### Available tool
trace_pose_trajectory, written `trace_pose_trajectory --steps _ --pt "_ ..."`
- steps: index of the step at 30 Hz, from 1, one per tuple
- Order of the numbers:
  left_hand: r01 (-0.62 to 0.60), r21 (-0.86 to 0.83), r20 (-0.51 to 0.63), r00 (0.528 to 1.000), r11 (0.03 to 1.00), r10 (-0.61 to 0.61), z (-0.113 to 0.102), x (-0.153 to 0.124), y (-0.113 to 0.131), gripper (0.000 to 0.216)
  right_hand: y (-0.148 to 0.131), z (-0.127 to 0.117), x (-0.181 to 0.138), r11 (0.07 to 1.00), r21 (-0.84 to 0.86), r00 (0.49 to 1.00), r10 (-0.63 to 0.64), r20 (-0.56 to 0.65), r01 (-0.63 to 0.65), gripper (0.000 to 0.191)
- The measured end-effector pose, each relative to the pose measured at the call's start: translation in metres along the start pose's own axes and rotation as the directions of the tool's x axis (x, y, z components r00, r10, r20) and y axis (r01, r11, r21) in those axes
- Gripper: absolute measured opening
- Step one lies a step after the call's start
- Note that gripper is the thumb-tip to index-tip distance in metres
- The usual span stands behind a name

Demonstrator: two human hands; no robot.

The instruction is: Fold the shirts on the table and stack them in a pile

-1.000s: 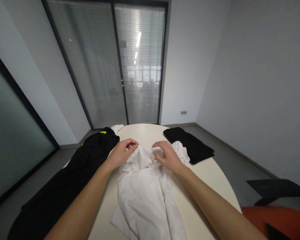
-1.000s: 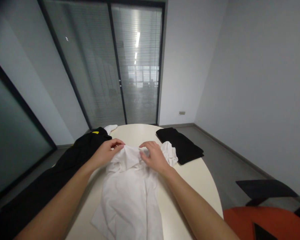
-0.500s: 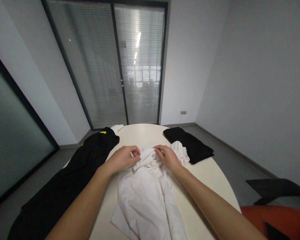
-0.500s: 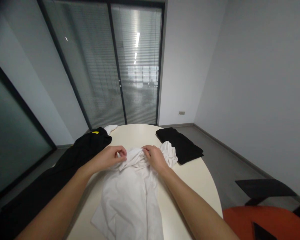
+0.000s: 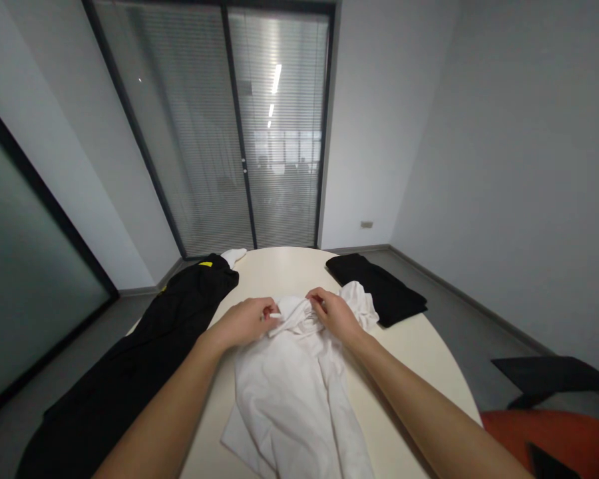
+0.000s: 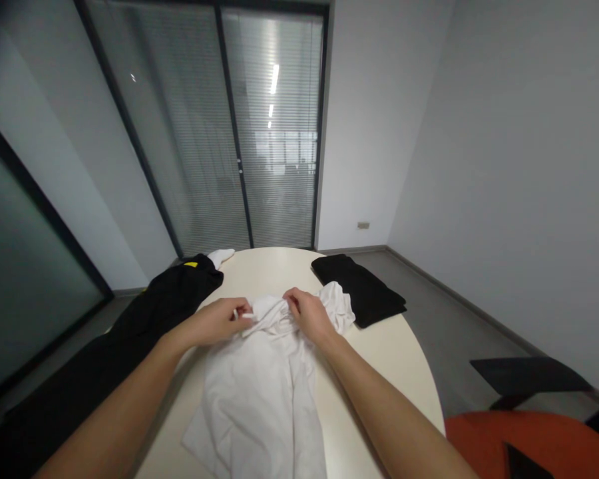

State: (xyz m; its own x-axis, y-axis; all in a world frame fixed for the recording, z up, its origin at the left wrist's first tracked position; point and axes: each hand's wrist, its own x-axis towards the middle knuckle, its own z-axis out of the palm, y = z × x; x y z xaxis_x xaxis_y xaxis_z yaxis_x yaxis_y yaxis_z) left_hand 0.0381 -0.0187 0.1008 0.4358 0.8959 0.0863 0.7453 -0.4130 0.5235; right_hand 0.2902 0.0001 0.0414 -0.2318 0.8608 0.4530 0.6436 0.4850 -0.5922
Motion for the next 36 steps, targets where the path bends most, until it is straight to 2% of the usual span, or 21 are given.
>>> trace_pose_trajectory --steps 6,10,14,18,24,31,36 --pt "0.013 -0.164 -0.19 0.981 0.986 -0.044 -0.009 0.009 0.002 0.041 0.004 0.002 -0.001 0.999 -0.049 1.0 -0.01 0.008 0.01 0.02" --pt "0.08 -0.286 -0.234 0.96 0.955 -0.151 -0.008 0.01 0.002 0.04 0.002 0.001 -0.002 0.998 -0.066 1.0 -0.02 0.018 0.021 0.02" --pt "0.203 -0.394 -0.181 0.939 0.896 -0.292 0.0 0.015 -0.008 0.031 -0.001 0.001 -0.003 0.997 -0.07 1.0 -0.015 0.024 0.017 0.018" --pt "0.2 -0.362 -0.182 0.943 0.91 -0.279 0.009 0.018 -0.027 0.026 0.0 0.002 -0.003 0.998 -0.065 0.999 -0.018 0.042 0.021 0.018" --pt "0.233 -0.197 -0.142 0.954 0.952 -0.263 0.02 0.015 -0.044 0.052 0.003 0.004 -0.001 0.995 -0.079 0.996 -0.059 0.069 0.064 0.023" --pt "0.235 -0.269 -0.181 0.94 0.934 -0.288 0.025 0.018 -0.039 0.07 0.002 0.003 0.0 0.982 -0.089 0.984 -0.163 0.068 0.169 0.018" --pt "0.24 -0.306 -0.131 0.948 0.921 -0.29 0.026 0.018 -0.037 0.073 0.002 0.003 0.0 0.983 -0.081 0.985 -0.159 0.065 0.164 0.019"
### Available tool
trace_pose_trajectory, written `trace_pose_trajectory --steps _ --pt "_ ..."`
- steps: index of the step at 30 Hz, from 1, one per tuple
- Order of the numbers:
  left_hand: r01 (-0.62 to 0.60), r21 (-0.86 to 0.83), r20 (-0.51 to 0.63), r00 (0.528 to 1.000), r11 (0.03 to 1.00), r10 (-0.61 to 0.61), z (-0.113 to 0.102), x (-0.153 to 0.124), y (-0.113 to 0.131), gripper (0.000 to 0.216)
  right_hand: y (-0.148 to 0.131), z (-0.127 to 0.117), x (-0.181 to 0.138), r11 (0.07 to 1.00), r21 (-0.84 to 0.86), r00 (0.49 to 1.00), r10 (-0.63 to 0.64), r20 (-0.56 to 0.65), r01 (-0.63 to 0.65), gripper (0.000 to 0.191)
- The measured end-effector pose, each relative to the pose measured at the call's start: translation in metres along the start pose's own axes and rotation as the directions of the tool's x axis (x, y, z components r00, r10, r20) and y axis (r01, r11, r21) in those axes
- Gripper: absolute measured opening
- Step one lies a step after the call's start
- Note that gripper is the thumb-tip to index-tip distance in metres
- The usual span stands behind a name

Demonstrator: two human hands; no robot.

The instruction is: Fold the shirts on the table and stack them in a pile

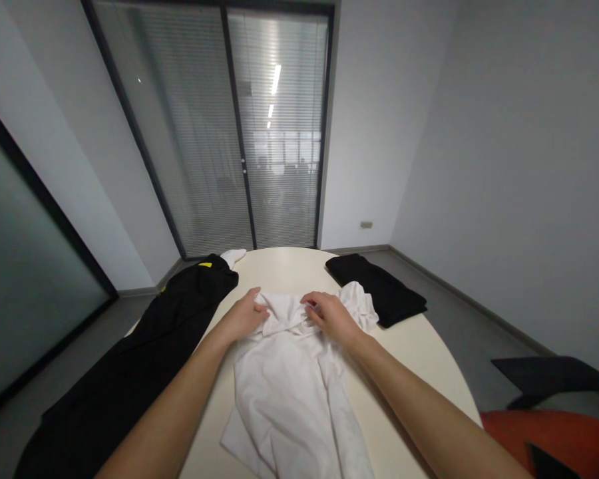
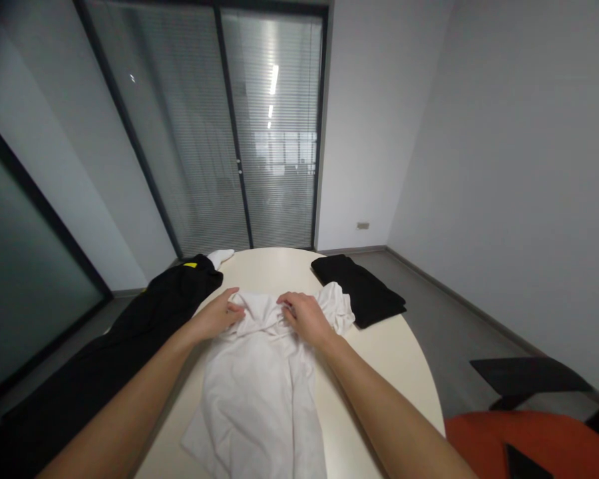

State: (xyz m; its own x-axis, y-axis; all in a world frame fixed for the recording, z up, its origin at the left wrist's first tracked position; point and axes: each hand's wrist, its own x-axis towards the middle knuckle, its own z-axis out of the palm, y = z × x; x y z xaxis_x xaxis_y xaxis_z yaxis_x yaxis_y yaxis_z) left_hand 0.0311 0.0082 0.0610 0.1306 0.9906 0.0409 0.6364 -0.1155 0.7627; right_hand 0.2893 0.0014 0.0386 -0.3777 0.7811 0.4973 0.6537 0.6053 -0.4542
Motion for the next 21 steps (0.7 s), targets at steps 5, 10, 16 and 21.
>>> trace_pose_trajectory --steps 5,10,16,21 --pt "-0.049 0.008 0.003 0.999 0.999 0.049 0.002 -0.002 0.001 0.075 -0.002 0.0 -0.001 0.999 -0.005 0.999 0.036 0.001 -0.036 0.02" --pt "-0.088 0.035 0.016 0.996 0.996 0.087 0.006 -0.004 0.001 0.067 -0.006 -0.002 -0.001 1.0 0.001 0.999 0.027 0.028 -0.027 0.029" --pt "-0.124 0.153 -0.006 0.992 0.98 0.126 0.006 -0.003 0.005 0.048 -0.006 -0.002 0.0 1.0 0.002 0.999 0.015 0.046 -0.015 0.035" --pt "-0.096 0.214 -0.075 0.991 0.972 0.115 0.003 -0.003 0.012 0.03 -0.002 0.001 0.0 1.0 0.001 0.999 0.007 0.046 -0.007 0.036"
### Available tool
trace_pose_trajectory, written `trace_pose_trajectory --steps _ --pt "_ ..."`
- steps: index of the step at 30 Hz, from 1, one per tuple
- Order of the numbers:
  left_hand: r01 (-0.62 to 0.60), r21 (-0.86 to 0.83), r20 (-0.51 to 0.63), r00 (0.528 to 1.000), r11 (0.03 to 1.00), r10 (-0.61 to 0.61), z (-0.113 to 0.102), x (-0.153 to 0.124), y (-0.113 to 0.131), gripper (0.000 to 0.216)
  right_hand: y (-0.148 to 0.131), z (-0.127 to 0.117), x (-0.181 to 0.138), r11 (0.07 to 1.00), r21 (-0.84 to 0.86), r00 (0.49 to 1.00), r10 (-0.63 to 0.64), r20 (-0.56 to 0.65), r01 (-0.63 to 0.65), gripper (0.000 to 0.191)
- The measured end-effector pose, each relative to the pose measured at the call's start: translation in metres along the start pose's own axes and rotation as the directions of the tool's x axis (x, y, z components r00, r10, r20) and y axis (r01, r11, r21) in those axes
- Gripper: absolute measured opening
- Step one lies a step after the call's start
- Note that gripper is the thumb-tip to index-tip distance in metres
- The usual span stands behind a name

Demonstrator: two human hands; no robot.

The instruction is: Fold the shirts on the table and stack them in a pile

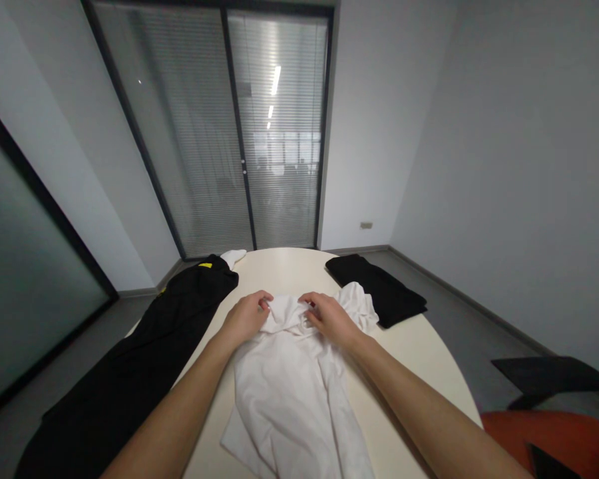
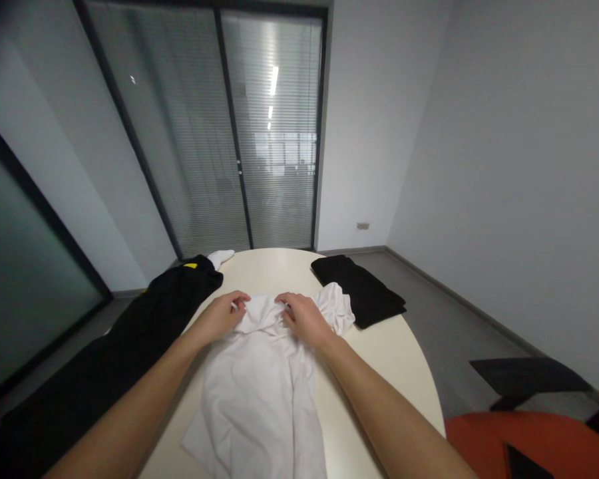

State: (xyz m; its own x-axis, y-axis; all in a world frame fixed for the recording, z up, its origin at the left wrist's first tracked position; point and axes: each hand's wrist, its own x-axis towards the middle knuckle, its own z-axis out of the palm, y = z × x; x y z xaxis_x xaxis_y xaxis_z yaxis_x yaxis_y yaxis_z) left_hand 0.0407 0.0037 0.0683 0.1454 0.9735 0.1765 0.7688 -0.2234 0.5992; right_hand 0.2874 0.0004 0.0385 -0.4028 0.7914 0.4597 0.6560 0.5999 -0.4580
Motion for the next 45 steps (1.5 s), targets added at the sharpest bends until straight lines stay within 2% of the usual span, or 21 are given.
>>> trace_pose_trajectory --steps 5,11,15,18,25,29,31,34,36,38,40,43,45 --pt "-0.012 0.079 0.079 0.997 0.997 0.006 -0.003 -0.005 0.005 0.015 -0.001 0.0 -0.001 1.0 0.005 1.0 -0.015 0.0 0.015 0.035" --pt "0.041 0.266 0.091 0.994 0.963 -0.067 -0.005 -0.009 0.004 0.021 -0.002 0.001 -0.001 1.0 0.0 1.0 -0.015 0.0 0.015 0.034" --pt "0.054 0.268 0.097 0.992 0.962 -0.083 -0.004 -0.009 0.005 0.008 -0.003 0.0 -0.001 1.0 -0.006 1.0 -0.024 0.008 0.024 0.033" --pt "0.032 0.242 0.081 0.995 0.97 -0.053 -0.003 -0.009 0.006 0.009 -0.004 -0.001 -0.001 1.0 -0.009 1.0 -0.026 0.011 0.026 0.033" --pt "0.066 0.201 -0.064 0.996 0.977 -0.054 -0.006 -0.007 0.012 0.006 -0.003 -0.001 -0.001 0.999 -0.035 1.0 -0.009 0.008 0.009 0.033" --pt "0.091 0.056 -0.205 0.976 0.994 -0.078 -0.014 -0.002 0.014 0.005 -0.002 0.0 -0.002 0.999 -0.047 1.0 0.019 -0.004 -0.019 0.032" --pt "0.074 -0.04 -0.3 0.95 0.996 -0.083 -0.02 0.0 0.015 0.007 -0.002 0.0 -0.003 0.999 -0.033 0.999 0.036 0.002 -0.036 0.036" --pt "-0.047 -0.19 -0.467 0.883 0.981 -0.048 -0.028 0.003 0.017 0.007 -0.003 0.0 -0.004 0.997 -0.039 0.998 0.06 0.002 -0.06 0.045" --pt "-0.12 -0.264 -0.559 0.828 0.957 -0.05 -0.033 0.003 0.018 0.007 -0.004 0.0 -0.004 0.993 -0.08 0.996 0.085 -0.003 -0.085 0.041" --pt "-0.132 -0.301 -0.626 0.775 0.944 -0.091 -0.036 0.003 0.019 0.006 -0.003 -0.001 -0.003 0.986 -0.123 0.994 0.109 -0.01 -0.11 0.032" --pt "-0.122 -0.323 -0.69 0.709 0.939 -0.145 -0.04 0.002 0.018 0.004 0.0 -0.001 -0.002 0.984 -0.137 0.993 0.111 -0.035 -0.115 0.024" --pt "-0.134 -0.347 -0.784 0.585 0.928 -0.209 -0.047 0.005 0.012 0.005 0.002 -0.003 0.0 0.989 -0.103 0.99 0.09 -0.111 -0.102 0.017" --pt "-0.15 -0.373 -0.809 0.536 0.916 -0.241 -0.052 0.009 0.006 0.006 0.0 -0.005 0.002 0.996 -0.043 0.987 0.077 -0.144 -0.084 0.016"
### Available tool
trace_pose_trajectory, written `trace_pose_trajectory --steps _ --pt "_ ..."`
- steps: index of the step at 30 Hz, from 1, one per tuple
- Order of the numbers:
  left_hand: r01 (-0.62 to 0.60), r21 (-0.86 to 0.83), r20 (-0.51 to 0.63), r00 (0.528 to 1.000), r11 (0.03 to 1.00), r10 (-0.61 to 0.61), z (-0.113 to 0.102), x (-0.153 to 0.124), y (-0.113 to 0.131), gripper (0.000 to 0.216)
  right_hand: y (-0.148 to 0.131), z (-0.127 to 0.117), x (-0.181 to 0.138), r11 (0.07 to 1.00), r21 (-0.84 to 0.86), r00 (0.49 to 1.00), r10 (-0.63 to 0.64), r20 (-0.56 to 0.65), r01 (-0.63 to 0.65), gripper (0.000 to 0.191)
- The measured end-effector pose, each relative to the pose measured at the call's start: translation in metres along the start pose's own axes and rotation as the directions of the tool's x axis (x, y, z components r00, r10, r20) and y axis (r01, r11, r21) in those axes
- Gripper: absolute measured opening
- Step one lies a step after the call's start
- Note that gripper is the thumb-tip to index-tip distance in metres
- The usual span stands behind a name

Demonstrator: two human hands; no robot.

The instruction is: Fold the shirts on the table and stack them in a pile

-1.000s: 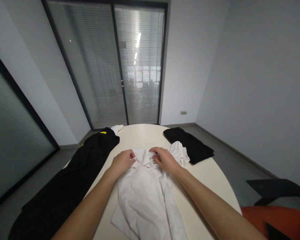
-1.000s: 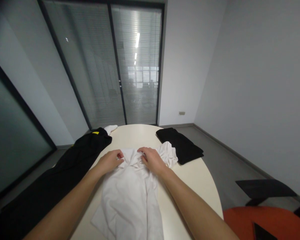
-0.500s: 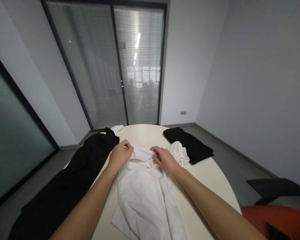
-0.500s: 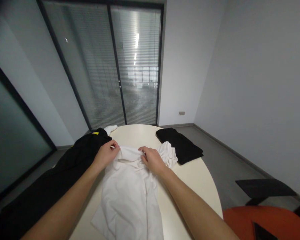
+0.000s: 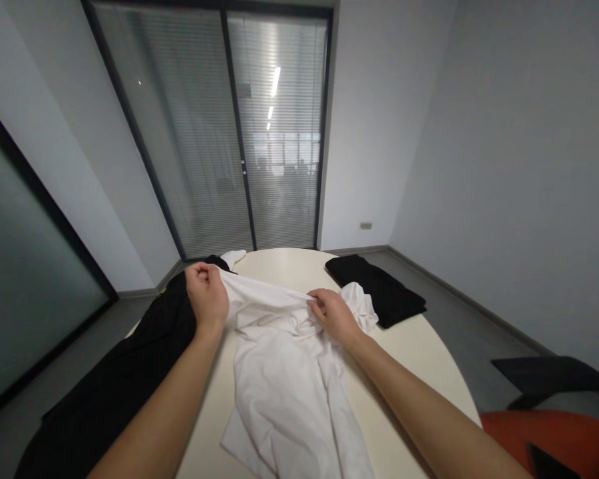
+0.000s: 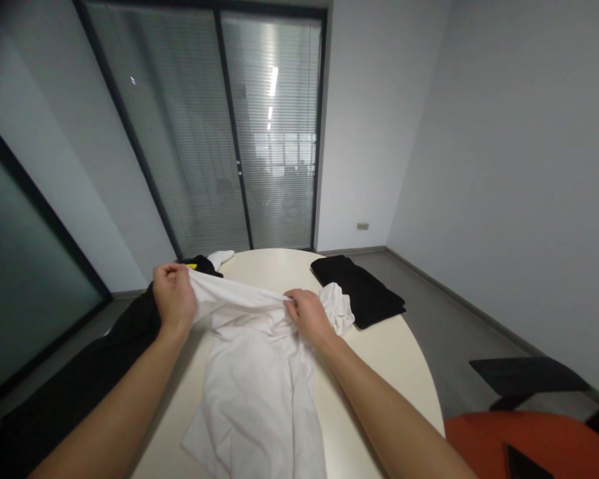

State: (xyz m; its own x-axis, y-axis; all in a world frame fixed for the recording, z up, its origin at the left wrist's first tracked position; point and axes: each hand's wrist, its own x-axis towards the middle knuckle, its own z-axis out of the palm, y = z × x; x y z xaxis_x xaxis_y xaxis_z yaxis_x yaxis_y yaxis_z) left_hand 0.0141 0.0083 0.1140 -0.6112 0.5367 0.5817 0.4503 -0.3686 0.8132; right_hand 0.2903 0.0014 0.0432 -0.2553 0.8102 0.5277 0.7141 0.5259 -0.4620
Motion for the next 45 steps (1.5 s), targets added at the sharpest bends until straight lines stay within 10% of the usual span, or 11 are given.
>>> trace_pose_trajectory --steps 6,8,11,15,29,36,45 --pt "-0.178 0.068 0.197 0.967 0.982 0.162 0.002 -0.004 0.001 0.017 -0.017 -0.006 0.001 0.984 0.178 1.0 -0.016 -0.021 0.02 0.018" --pt "-0.293 0.065 0.455 0.859 0.954 0.233 0.003 -0.019 0.011 0.015 -0.021 -0.006 0.0 0.975 0.224 1.0 -0.009 -0.009 0.011 0.018" --pt "-0.355 -0.001 0.798 0.563 0.935 0.215 0.005 -0.045 0.025 0.027 -0.024 -0.002 -0.001 0.946 0.324 1.0 0.004 -0.003 -0.003 0.017" --pt "-0.273 0.079 0.9 0.433 0.959 0.049 0.007 -0.063 0.031 0.024 -0.026 0.002 -0.001 0.884 0.468 1.0 0.015 -0.011 -0.008 0.022" --pt "-0.1 0.067 0.399 0.914 0.993 0.065 0.005 -0.013 0.006 0.016 0.005 -0.024 0.005 0.998 0.005 0.996 -0.067 0.055 0.067 0.042" --pt "-0.038 0.095 0.317 0.948 0.995 0.006 0.002 0.003 -0.011 0.014 0.059 -0.063 0.004 0.954 -0.242 0.981 0.19 0.024 -0.179 0.037" --pt "-0.151 0.284 0.512 0.859 0.947 -0.016 -0.003 0.007 -0.014 0.027 0.079 -0.06 0.001 0.978 -0.027 0.97 0.206 0.13 -0.205 0.021"
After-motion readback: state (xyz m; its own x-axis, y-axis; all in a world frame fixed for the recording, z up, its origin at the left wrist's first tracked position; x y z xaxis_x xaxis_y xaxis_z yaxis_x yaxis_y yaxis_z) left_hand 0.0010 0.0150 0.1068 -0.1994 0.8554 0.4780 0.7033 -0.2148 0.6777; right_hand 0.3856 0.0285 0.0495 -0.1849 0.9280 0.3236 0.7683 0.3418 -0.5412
